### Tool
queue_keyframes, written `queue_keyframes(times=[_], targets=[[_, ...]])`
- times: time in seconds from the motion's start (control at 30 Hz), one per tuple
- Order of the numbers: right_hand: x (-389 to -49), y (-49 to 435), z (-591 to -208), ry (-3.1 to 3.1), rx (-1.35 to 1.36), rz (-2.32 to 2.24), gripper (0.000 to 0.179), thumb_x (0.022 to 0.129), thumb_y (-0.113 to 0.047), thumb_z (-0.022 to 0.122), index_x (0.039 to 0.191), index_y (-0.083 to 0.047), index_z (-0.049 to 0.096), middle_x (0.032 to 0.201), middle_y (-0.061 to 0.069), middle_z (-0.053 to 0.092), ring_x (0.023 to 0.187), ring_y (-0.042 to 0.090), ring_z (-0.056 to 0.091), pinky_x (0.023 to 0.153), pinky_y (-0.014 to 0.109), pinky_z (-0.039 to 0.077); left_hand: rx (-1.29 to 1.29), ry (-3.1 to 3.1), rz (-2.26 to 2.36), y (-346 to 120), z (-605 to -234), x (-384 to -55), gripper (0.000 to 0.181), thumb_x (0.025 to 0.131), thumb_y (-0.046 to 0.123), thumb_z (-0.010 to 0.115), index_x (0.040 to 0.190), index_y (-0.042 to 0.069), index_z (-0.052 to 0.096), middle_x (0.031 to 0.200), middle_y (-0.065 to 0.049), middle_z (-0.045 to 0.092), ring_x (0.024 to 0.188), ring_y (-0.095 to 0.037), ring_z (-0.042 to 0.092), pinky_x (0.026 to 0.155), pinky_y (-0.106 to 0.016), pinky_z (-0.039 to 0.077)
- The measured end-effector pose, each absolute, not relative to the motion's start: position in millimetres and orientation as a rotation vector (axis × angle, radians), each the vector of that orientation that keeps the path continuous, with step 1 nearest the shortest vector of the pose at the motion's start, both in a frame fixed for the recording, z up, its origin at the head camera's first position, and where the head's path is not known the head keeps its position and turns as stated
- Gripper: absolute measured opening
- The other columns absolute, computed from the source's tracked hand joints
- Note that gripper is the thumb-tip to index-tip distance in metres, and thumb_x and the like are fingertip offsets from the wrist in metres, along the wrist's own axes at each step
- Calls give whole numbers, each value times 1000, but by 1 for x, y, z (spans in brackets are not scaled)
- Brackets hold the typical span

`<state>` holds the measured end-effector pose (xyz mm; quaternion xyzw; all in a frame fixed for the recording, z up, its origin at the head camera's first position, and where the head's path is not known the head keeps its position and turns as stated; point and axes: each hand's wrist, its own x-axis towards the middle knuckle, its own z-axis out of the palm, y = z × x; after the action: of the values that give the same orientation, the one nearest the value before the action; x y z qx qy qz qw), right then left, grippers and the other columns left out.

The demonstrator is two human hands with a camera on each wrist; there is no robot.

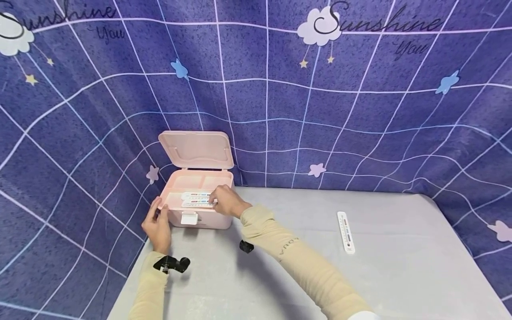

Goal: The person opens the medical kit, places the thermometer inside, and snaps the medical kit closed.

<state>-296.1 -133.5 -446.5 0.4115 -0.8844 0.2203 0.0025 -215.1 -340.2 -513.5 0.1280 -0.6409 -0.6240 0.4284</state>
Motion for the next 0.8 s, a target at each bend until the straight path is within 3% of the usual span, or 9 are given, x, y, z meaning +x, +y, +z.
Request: queue_keyframes(times=[0.23, 0.8], targets=[[-297, -136, -443, -2810, 1314, 642, 21, 74, -3, 70, 91, -13, 77, 103, -3, 71, 98, 13, 62, 87, 18, 46, 311, -1611, -1551, -345, -517, -215, 33, 85, -6, 62, 118, -10, 61, 128, -25, 55, 124, -31, 48, 105, -39, 38], [-304, -141, -443, -2918, 1284, 644, 21, 74, 1, 69, 86, -15, 76, 100, -5, 70, 97, 11, 61, 86, 19, 47, 293, -1592, -1565, -339, -516, -216, 33, 86, -6, 62, 118, -11, 60, 128, -26, 54, 125, -33, 46, 105, -36, 38]])
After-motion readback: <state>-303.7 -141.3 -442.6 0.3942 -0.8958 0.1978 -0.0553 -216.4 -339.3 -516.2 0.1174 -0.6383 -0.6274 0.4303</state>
